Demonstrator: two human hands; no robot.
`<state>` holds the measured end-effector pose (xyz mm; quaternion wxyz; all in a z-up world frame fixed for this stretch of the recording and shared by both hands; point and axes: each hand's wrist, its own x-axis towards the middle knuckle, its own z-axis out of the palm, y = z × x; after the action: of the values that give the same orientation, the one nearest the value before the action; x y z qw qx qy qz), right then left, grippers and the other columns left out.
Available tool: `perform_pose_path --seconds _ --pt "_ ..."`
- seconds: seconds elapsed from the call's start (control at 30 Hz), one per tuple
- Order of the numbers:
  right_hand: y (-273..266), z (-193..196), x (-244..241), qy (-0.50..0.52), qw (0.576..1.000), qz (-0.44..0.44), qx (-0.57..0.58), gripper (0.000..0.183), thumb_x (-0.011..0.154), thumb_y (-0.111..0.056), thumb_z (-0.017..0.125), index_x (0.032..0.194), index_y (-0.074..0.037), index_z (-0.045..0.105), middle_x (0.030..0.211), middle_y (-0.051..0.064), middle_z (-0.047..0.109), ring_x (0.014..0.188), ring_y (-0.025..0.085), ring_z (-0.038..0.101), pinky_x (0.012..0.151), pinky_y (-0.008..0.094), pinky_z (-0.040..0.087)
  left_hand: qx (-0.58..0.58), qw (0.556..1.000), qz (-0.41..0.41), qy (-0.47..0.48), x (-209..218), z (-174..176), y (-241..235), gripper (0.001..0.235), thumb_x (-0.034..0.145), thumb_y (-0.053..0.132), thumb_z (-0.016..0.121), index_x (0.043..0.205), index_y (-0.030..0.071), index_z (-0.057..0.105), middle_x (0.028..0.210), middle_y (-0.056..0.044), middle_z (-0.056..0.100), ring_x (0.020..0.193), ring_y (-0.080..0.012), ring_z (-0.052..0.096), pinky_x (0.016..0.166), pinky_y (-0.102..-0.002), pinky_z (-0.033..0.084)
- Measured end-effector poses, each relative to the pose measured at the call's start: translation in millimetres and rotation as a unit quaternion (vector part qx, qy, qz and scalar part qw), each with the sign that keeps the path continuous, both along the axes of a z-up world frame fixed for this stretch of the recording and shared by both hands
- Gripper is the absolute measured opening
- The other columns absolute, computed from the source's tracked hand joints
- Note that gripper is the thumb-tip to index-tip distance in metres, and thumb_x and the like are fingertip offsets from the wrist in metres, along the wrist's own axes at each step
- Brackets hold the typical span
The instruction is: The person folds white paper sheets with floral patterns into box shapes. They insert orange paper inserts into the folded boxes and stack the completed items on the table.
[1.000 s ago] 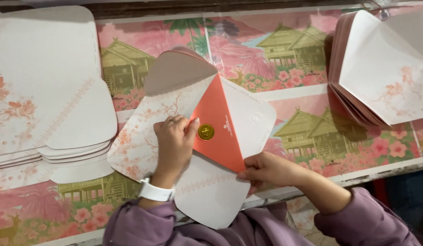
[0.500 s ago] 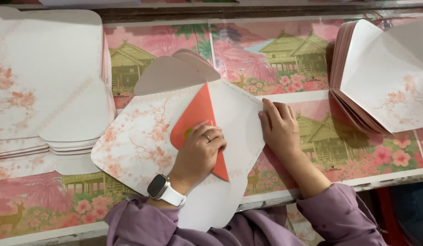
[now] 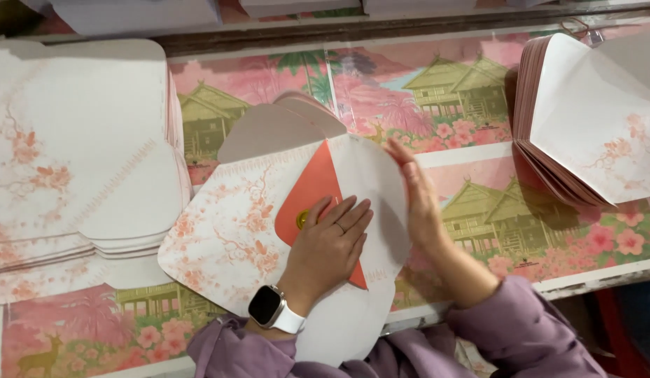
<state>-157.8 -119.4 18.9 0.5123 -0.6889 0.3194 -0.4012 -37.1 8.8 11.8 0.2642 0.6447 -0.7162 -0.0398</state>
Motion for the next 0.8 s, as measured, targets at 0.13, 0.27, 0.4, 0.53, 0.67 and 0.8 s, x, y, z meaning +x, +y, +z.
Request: perform_pose_path --seconds 0.13,0.27,0.4,0.53,0.67,0.8 --pt "37 1 38 0.093 0.993 0.032 -0.061 0.049 0.101 -0.034 0.030 0.143 -0.009 0.038 0.138 0.016 0.045 0.128 0.031 0.037 0.107 0.046 0.028 0.026 1.000 0.018 0.003 -2 -32 1 0.029 0.091 0.021 0.047 0.111 0.009 0.065 0.114 -0.004 0.065 0.119 -0.0182 0.053 0.113 -0.042 0.025" --pt "47 -8 42 0.122 0.974 0.030 -0.190 0.050 0.103 -0.031 0.028 0.144 -0.003 0.033 0.147 0.019 0.036 0.139 0.037 0.029 0.114 0.047 0.017 -0.077 0.996 0.025 0.046 5 -4 -1 0.033 0.081 0.009 0.048 0.107 -0.003 0.064 0.099 -0.010 0.067 0.112 -0.0216 0.057 0.110 -0.038 0.029" --pt "47 -13 45 0.140 0.965 0.034 -0.221 0.044 0.096 -0.007 0.044 0.139 0.002 0.040 0.137 0.023 0.048 0.129 0.042 0.042 0.107 0.050 0.032 -0.046 0.907 0.250 0.335 30 -22 -6 0.038 0.101 0.032 0.038 0.095 0.003 0.062 0.090 -0.012 0.060 0.091 -0.0281 0.058 0.088 -0.037 0.045" --pt "5 -16 35 0.238 0.967 0.069 -0.068 0.039 0.087 -0.009 0.054 0.122 -0.027 0.060 0.115 -0.004 0.064 0.111 0.022 0.057 0.096 0.037 0.046 -0.033 0.959 0.260 0.113 38 -20 -13 0.042 0.084 0.043 0.068 0.066 0.007 0.059 0.072 -0.005 0.049 0.068 -0.0273 0.054 0.061 -0.039 0.044" --pt "-66 -18 33 0.080 0.965 0.075 0.239 0.026 0.101 -0.017 0.044 0.114 0.000 0.059 0.089 0.015 0.068 0.077 0.024 0.070 0.072 0.038 0.062 -0.043 0.937 0.204 0.279 42 -6 -8 0.046 0.094 0.028 0.057 0.054 0.010 0.042 0.063 0.002 0.043 0.064 -0.0205 0.051 0.065 -0.032 0.038" --pt "-72 -3 47 0.064 0.887 0.211 0.406 0.032 0.095 -0.020 0.050 0.118 0.000 0.061 0.098 0.016 0.067 0.084 0.027 0.069 0.080 0.046 0.057 -0.038 0.929 0.195 0.312 43 0 -3 0.046 0.097 0.027 0.053 0.056 0.011 0.039 0.064 0.002 0.042 0.064 -0.0189 0.049 0.066 -0.031 0.037"
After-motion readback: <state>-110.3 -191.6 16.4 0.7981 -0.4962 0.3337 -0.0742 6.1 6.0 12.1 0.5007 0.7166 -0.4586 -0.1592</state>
